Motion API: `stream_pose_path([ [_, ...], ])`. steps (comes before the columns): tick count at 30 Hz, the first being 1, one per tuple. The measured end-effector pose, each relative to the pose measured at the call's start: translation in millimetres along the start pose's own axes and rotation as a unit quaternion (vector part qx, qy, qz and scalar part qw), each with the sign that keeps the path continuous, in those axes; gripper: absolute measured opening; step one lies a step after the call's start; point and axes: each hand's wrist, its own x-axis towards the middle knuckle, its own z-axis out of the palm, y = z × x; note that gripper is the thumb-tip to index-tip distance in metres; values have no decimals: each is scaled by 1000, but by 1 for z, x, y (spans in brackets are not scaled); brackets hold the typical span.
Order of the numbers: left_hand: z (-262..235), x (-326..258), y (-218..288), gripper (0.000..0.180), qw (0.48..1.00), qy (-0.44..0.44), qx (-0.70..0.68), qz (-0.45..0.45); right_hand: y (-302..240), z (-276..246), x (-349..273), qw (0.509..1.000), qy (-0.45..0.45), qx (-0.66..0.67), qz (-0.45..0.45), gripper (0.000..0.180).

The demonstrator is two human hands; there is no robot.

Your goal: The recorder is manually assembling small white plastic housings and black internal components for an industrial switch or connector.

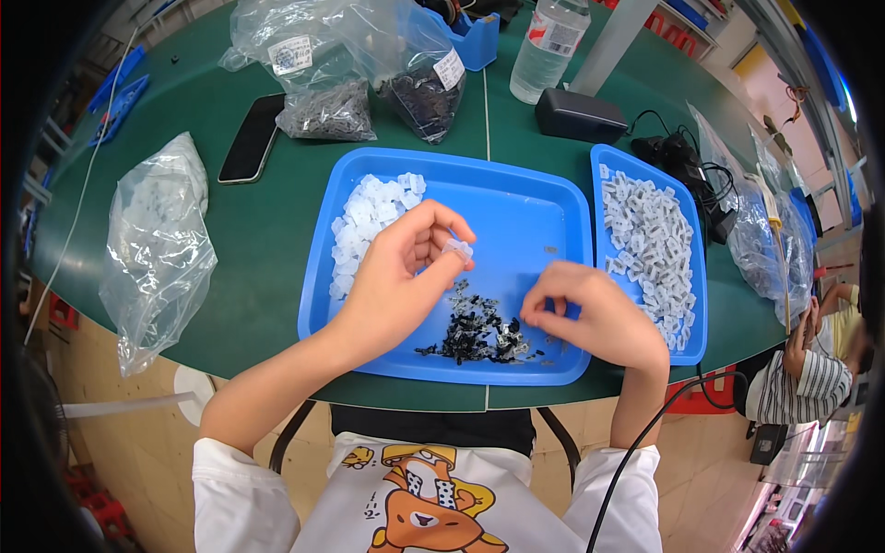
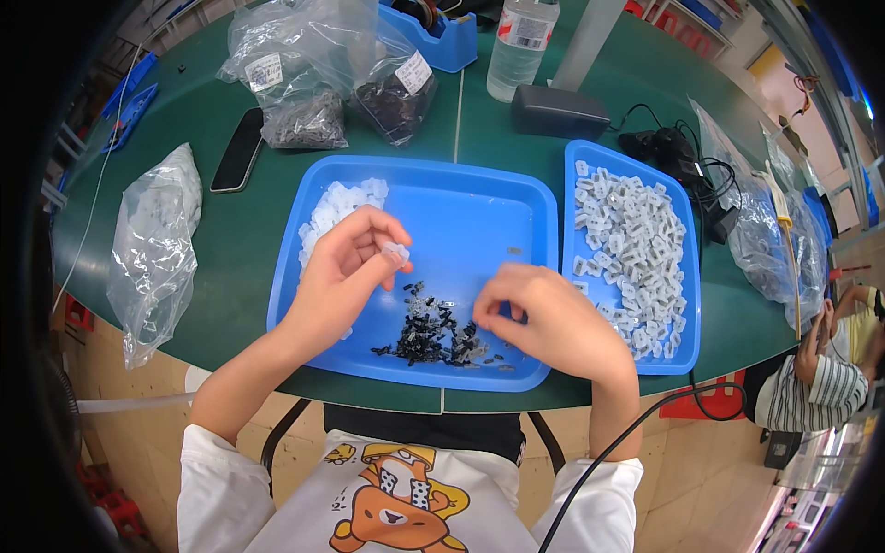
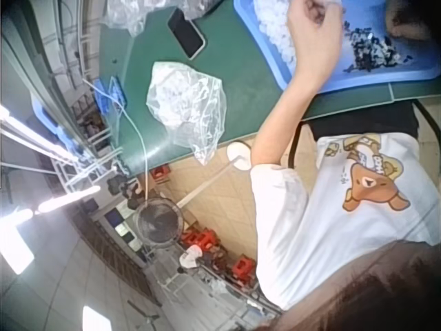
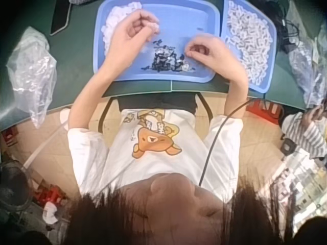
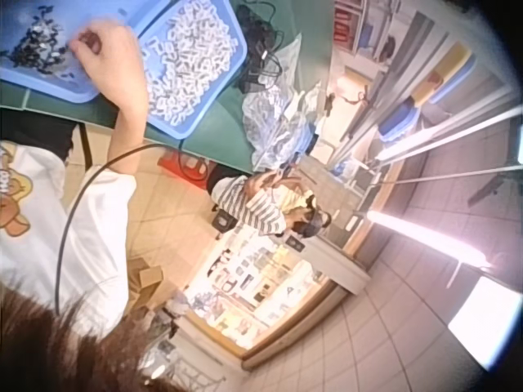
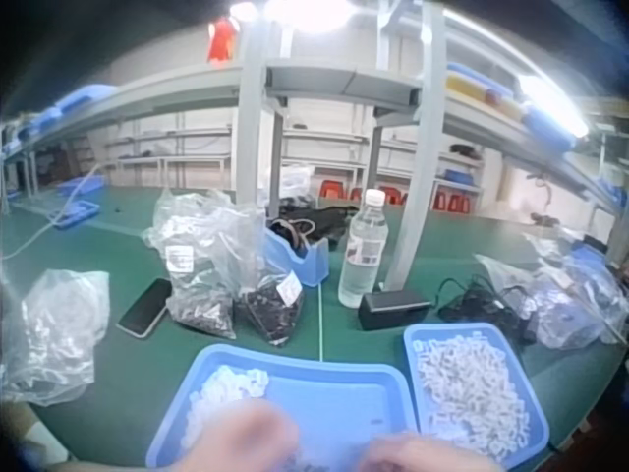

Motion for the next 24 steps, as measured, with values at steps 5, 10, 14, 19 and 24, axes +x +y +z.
stream_pose_path([
  [5,2,1,7,21,997,-24,-23,-73,1,5,4,975,121,184,14,10],
  [10,1,1,3,30,994,-10,-67,-80,-5,12,11,945,150,291,-9,15],
  [14,5,-1,2,30,999,-7,47,20,-6,19,11,896,148,419,-3,15],
  [19,6,-4,7,32,988,-33,127,83,1,23,14,903,143,402,-56,13],
  [24,6,-7,7,32,987,-25,123,98,-4,24,13,881,127,456,11,14],
])
